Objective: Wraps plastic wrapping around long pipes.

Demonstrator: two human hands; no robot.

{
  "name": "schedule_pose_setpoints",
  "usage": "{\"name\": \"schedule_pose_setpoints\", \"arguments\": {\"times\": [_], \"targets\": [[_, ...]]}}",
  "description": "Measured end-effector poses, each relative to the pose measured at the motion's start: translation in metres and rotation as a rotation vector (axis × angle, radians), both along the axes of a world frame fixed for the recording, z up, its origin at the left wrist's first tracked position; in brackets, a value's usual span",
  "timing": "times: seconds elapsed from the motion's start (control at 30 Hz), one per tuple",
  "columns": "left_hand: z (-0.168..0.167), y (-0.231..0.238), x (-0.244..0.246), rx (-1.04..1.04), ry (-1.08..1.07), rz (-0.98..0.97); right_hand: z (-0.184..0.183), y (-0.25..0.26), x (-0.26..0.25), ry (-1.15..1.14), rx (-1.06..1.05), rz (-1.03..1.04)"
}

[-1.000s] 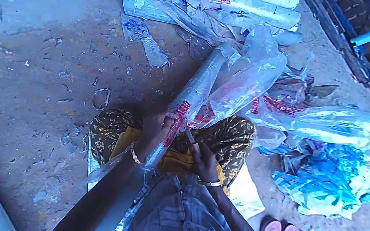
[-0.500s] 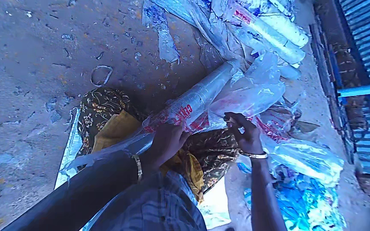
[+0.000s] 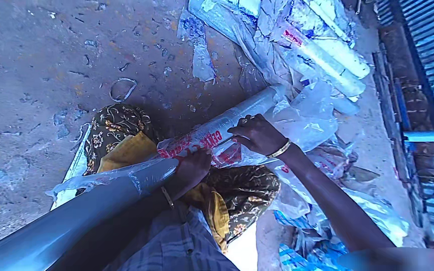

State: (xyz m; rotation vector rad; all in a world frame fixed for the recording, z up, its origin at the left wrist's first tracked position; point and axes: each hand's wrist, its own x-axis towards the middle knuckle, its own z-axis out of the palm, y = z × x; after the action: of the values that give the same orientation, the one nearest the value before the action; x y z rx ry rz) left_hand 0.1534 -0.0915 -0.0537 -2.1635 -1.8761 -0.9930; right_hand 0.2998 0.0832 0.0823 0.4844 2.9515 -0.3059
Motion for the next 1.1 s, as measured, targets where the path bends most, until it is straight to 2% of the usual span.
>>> {"name": "schedule_pose_setpoints", "arguments": {"times": [0.23,0.4,0.53,0.67,0.77,0.87,0.97,1.1], "targets": [[-0.001,0.004,-0.007,0.051,-0.054,-0.017,-0.001,-0.001,-0.057,-0.331,0.018,0.114],[-0.001,0.003,-0.007,0.045,-0.079,-0.028,-0.007,0.009,-0.070,-0.499,-0.068,0.137],[-0.001,0.003,-0.008,0.053,-0.077,-0.052,-0.017,0.026,-0.055,-0.401,0.025,0.129],[0.001,0.003,-0.010,0.046,-0.059,-0.113,-0.001,0.072,-0.014,-0.309,0.200,0.075],[0.002,0.005,-0.014,0.014,-0.041,-0.147,0.012,0.074,-0.005,-0.131,0.126,0.084],[0.000,0.006,-0.013,0.013,-0.069,-0.204,-0.001,0.043,-0.025,-0.025,0.046,0.175],[0.000,0.007,-0.015,0.001,-0.089,-0.223,-0.021,0.031,-0.038,-0.057,0.111,0.238],[0.001,0.009,-0.013,-0.027,-0.115,-0.251,-0.013,0.082,0.002,-0.257,0.284,0.049]]}}
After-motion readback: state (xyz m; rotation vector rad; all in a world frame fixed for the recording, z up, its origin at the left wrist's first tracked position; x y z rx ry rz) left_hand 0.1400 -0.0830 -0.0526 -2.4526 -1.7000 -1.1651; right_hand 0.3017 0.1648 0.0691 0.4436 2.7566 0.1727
